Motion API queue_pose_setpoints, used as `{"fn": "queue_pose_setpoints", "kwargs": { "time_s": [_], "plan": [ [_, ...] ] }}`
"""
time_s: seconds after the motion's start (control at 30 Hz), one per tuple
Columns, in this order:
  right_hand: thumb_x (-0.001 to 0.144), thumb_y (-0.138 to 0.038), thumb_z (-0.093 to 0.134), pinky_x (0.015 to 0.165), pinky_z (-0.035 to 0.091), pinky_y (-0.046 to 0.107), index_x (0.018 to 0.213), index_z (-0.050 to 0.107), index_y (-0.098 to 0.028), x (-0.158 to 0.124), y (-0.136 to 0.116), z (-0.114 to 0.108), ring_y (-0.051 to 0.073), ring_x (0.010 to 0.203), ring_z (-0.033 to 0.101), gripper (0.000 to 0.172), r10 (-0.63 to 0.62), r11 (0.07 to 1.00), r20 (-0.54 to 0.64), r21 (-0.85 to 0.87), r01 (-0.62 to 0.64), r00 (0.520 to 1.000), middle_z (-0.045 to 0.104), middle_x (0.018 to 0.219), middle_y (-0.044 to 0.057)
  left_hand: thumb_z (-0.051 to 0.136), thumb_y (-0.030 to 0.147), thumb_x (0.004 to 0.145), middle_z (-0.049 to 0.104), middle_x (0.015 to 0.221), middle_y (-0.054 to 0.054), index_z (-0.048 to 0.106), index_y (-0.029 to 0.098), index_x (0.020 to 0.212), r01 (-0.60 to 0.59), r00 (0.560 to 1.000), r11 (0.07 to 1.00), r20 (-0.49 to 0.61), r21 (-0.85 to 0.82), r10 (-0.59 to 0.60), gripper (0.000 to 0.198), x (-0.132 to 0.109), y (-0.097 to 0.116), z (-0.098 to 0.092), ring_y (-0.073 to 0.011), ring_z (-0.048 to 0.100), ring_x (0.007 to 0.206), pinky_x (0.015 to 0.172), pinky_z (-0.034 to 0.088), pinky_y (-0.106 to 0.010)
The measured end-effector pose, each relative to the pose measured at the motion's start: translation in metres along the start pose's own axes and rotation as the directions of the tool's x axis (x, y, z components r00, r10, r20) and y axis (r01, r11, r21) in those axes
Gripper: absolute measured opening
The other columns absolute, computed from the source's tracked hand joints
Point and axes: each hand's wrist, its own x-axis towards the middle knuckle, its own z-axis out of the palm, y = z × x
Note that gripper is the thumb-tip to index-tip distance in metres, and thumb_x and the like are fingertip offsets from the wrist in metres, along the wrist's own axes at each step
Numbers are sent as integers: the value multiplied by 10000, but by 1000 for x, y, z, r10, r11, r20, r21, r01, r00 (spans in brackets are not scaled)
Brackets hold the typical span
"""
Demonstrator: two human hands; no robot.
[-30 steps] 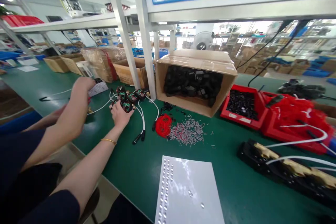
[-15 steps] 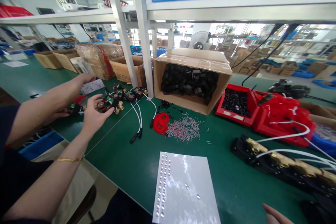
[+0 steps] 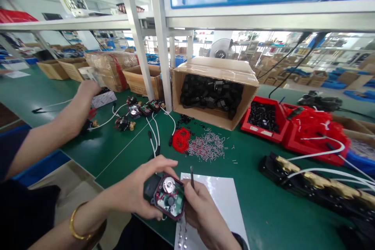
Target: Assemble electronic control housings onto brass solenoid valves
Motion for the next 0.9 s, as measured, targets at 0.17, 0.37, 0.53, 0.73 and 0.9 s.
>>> {"fn": "queue_pose_setpoints", "kwargs": {
  "time_s": [0.17, 0.37, 0.53, 0.73, 0.9],
  "plan": [
    [649, -532, 737, 316, 91, 125, 755, 502, -175, -17, 18, -16, -6, 358, 83, 441, 64, 980, -174, 199, -29, 983, 354, 503, -106, 565, 435, 805, 558, 1215, -108, 334, 243, 1364, 214, 968, 961, -92, -174, -232, 634, -10, -21, 24, -243, 591, 982, 829, 473, -373],
    [626, -460, 781, 304, 95, 116, 768, 483, -179, -20, 30, -35, -2, 361, 100, 434, -8, 960, -332, 262, 100, 943, 341, 526, -115, 426, 469, 864, 635, 1088, -107, 542, 245, 1194, 539, 834, 782, -326, 311, -445, 415, -41, -36, 33, -320, 583, 1000, 842, 447, -476],
    [659, -451, 754, 295, 172, 142, 882, 578, -151, -20, 43, -28, 8, 327, 204, 413, -80, 988, -353, 93, 120, 932, 446, 524, -80, 789, 430, 574, 348, 1410, -134, 223, 265, 1398, 291, 929, 941, -284, 173, -236, 1012, -20, -48, 79, -352, 328, 1286, 1041, 301, -525],
    [717, -395, 718, 673, 479, 243, 900, 644, -133, -19, 56, -22, 144, 713, 594, 328, -163, 981, -339, 44, 188, 927, 643, 792, 39, 779, 321, 621, 444, 1313, -98, 442, 255, 1244, 270, 910, 958, -300, -99, -287, 711, -4, -64, 110, -309, 412, 1231, 1053, 303, -472],
    [759, -394, 673, 744, 479, 292, 968, 629, -132, -17, 59, -28, 188, 815, 617, 338, -182, 983, -322, -43, 177, 929, 664, 898, 71, 751, 409, 659, 429, 1339, -115, 109, 275, 1414, 256, 901, 894, -244, -367, -359, 999, -13, -64, 106, -290, 470, 1186, 1010, 370, -435]
  ]
}}
